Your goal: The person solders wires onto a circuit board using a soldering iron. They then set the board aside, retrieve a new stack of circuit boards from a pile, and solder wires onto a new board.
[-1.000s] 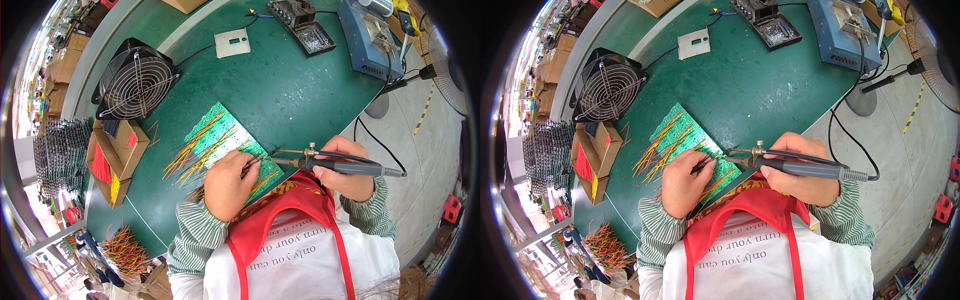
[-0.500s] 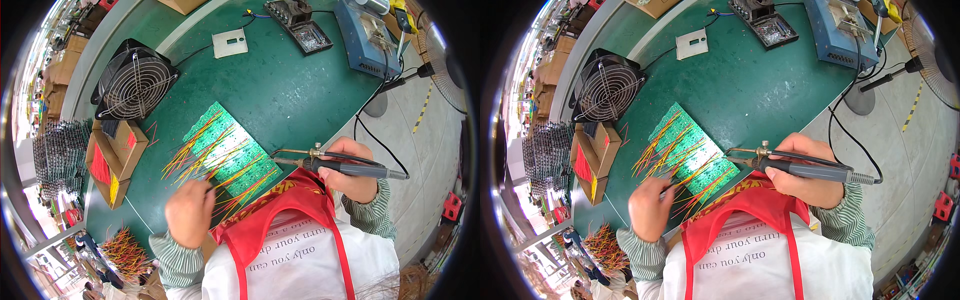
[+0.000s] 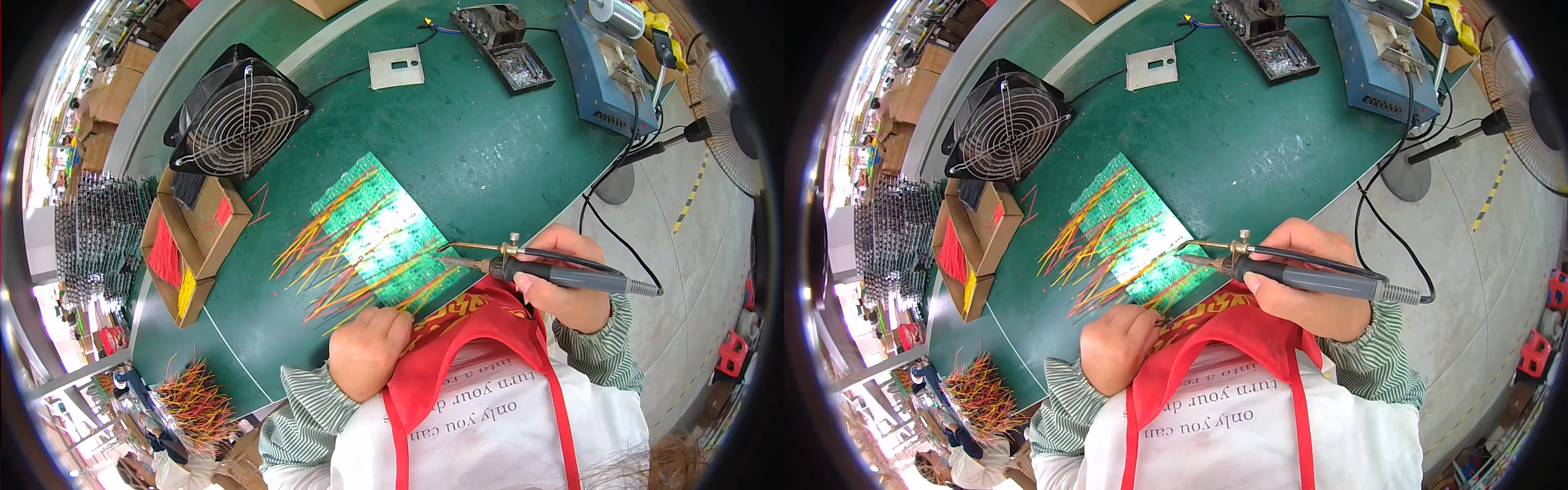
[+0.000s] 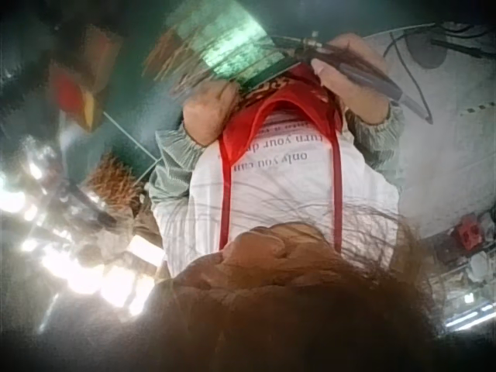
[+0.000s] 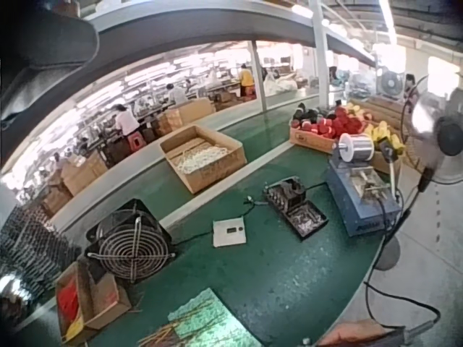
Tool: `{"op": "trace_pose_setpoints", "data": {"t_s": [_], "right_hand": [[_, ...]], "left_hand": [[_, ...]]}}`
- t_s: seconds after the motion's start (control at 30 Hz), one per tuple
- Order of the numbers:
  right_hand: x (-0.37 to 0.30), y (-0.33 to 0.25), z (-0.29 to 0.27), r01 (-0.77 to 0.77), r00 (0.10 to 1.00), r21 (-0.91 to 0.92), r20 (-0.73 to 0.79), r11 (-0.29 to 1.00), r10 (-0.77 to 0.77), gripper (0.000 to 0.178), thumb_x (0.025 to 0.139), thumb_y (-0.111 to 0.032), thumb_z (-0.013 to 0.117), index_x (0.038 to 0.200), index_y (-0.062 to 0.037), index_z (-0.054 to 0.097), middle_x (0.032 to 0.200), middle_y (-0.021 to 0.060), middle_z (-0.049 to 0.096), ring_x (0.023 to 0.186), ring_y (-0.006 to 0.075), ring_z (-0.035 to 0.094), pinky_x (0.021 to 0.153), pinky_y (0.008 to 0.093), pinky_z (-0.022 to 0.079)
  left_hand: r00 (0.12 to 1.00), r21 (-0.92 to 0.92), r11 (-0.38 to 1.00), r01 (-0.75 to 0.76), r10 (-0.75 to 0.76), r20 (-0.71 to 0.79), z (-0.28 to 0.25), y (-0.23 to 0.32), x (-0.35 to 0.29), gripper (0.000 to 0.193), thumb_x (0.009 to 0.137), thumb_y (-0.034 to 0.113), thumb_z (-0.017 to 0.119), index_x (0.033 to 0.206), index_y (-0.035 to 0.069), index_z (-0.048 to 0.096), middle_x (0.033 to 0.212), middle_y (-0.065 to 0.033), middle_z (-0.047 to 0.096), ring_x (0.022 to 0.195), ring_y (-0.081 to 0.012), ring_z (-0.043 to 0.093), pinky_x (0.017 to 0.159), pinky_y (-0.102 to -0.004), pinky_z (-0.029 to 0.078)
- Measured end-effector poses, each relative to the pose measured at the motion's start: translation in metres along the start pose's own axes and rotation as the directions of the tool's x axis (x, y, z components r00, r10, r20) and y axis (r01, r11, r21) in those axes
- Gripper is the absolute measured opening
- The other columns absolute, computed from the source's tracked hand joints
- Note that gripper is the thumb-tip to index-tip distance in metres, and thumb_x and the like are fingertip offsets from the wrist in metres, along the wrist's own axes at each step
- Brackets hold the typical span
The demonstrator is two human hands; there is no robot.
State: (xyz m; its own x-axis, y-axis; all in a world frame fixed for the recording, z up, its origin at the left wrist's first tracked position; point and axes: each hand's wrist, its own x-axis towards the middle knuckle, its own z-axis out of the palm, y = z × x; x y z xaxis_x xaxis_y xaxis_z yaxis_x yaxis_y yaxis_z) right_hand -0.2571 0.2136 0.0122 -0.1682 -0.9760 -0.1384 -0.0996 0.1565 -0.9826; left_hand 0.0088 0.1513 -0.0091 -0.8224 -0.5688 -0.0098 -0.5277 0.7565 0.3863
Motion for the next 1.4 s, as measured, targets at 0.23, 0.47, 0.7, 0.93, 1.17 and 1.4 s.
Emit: {"op": "trace_pose_setpoints", "data": {"t_s": [0.23, 0.47, 0.7, 0.93, 1.17, 1.4], "right_hand": [[0.004, 0.0, 0.006, 0.065, 0.998, -0.037, -0.017, 0.997, -0.066, 0.018, 0.075, -0.008, 0.069, 0.086, -0.0013, 0.056, 0.075, 0.0052, 0.066, 0.065, 0.0068, 0.06, 0.059, 0.023, 0.048], [0.009, -0.002, 0.007, 0.042, 0.999, -0.053, -0.022, 0.998, -0.043, 0.018, 0.074, -0.008, 0.069, 0.085, -0.0013, 0.056, 0.073, 0.0051, 0.066, 0.064, 0.0082, 0.061, 0.058, 0.0232, 0.048], [0.014, 0.001, 0.009, 0.024, 1.0, -0.01, -0.009, 1.0, -0.024, 0.018, 0.074, -0.009, 0.069, 0.084, -0.0019, 0.057, 0.071, 0.0044, 0.065, 0.061, 0.0087, 0.061, 0.056, 0.0234, 0.047], [0.022, 0.002, 0.022, 0.094, 0.995, -0.045, 0.027, 0.995, -0.093, 0.018, 0.072, -0.009, 0.071, 0.08, -0.0027, 0.057, 0.066, 0.0039, 0.063, 0.057, 0.0099, 0.06, 0.052, 0.0243, 0.046], [0.029, 0.004, 0.035, 0.061, 0.995, -0.064, 0.086, 0.996, -0.056, 0.018, 0.072, -0.011, 0.071, 0.079, -0.0026, 0.057, 0.063, 0.004, 0.061, 0.055, 0.0104, 0.058, 0.051, 0.0258, 0.044], [0.035, 0.007, 0.041, 0.025, 0.993, -0.038, 0.12, 0.999, -0.021, 0.019, 0.072, -0.013, 0.071, 0.08, -0.0025, 0.057, 0.063, 0.0045, 0.061, 0.054, 0.0108, 0.057, 0.052, 0.0259, 0.044]], "left_hand": [[0.956, -0.036, 0.99, 0.134, -0.139, -0.257, 0.001, -0.025, 0.025, 0.009, 0.078, 0.009, 0.064, 0.084, 0.005, 0.06, 0.076, -0.0091, 0.058, 0.068, -0.0264, 0.059, 0.057, -0.0363, 0.048], [0.944, -0.047, 0.982, 0.183, -0.189, -0.27, -0.008, -0.008, 0.031, 0.012, 0.074, 0.006, 0.07, 0.082, 0.004, 0.061, 0.073, -0.0104, 0.06, 0.064, -0.0274, 0.06, 0.056, -0.0357, 0.047], [0.939, 0.228, 0.94, 0.254, -0.183, -0.293, -0.006, -0.016, 0.034, 0.011, 0.074, 0.006, 0.068, 0.083, 0.005, 0.06, 0.073, -0.0104, 0.06, 0.063, -0.0271, 0.059, 0.055, -0.0351, 0.047], [0.86, -0.458, 0.762, 0.457, -0.511, 0.007, -0.018, -0.043, 0.033, 0.013, 0.079, 0.011, 0.068, 0.083, -0.001, 0.062, 0.07, -0.0122, 0.06, 0.062, -0.0272, 0.06, 0.056, -0.033, 0.047], [0.922, -0.41, 0.834, 0.369, -0.384, 0.047, -0.022, -0.052, 0.032, 0.013, 0.079, 0.011, 0.067, 0.083, -0.001, 0.062, 0.074, -0.0126, 0.061, 0.063, -0.0264, 0.059, 0.058, -0.0327, 0.046], [0.922, -0.45, 0.811, 0.374, -0.377, 0.085, -0.024, -0.057, 0.034, 0.012, 0.077, 0.005, 0.069, 0.081, -0.003, 0.061, 0.067, -0.0079, 0.056, 0.057, -0.0144, 0.053, 0.053, -0.0269, 0.041]]}}
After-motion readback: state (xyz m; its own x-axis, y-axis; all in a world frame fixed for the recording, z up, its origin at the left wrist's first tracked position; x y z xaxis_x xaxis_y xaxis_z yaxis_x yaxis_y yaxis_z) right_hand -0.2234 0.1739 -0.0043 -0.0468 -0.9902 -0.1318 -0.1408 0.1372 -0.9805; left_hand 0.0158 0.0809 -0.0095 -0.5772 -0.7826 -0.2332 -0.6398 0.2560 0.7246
